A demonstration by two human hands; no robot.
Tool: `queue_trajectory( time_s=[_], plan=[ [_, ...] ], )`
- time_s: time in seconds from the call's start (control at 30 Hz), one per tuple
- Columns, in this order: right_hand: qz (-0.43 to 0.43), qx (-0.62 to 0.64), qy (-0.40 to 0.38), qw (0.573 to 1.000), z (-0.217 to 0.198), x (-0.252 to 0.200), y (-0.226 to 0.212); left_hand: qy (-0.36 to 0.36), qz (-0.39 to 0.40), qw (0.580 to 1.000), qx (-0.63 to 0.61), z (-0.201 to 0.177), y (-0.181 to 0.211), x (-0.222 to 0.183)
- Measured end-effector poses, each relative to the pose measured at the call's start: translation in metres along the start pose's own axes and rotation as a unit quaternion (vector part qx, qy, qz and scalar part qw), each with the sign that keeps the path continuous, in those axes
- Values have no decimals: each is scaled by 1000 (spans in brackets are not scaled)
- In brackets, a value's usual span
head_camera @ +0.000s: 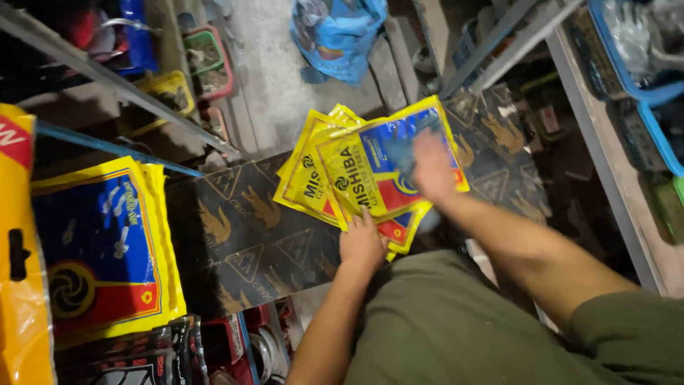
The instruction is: Cleaning dust off motorcycle parts packaging using a cloth.
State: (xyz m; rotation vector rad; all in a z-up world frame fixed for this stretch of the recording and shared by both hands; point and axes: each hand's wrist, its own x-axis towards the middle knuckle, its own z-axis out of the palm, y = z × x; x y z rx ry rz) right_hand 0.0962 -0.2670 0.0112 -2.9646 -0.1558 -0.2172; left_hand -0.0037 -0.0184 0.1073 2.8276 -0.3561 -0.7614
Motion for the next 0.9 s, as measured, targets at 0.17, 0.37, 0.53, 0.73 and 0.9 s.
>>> queue_trajectory(
  time_s=[0.17,0.37,0.53,0.73,0.9],
  plan=[
    [-203,48,93,974,-4,-55,-99,-2,9,1000,-29,-25,-10,0],
    [-231,98,24,968,-10,-18,-5,76,-17,997,3,-5,0,10],
    [17,-44,-67,997,-34,-4,5,46,-27,998,-14,-11,-3,4],
    [-213,20,110,971,-33,-16,-92,27,-39,999,22,24,-5,18],
    [-377,95,126,913,-3,8,-83,9,-73,997,32,63,-17,37]
  ],
)
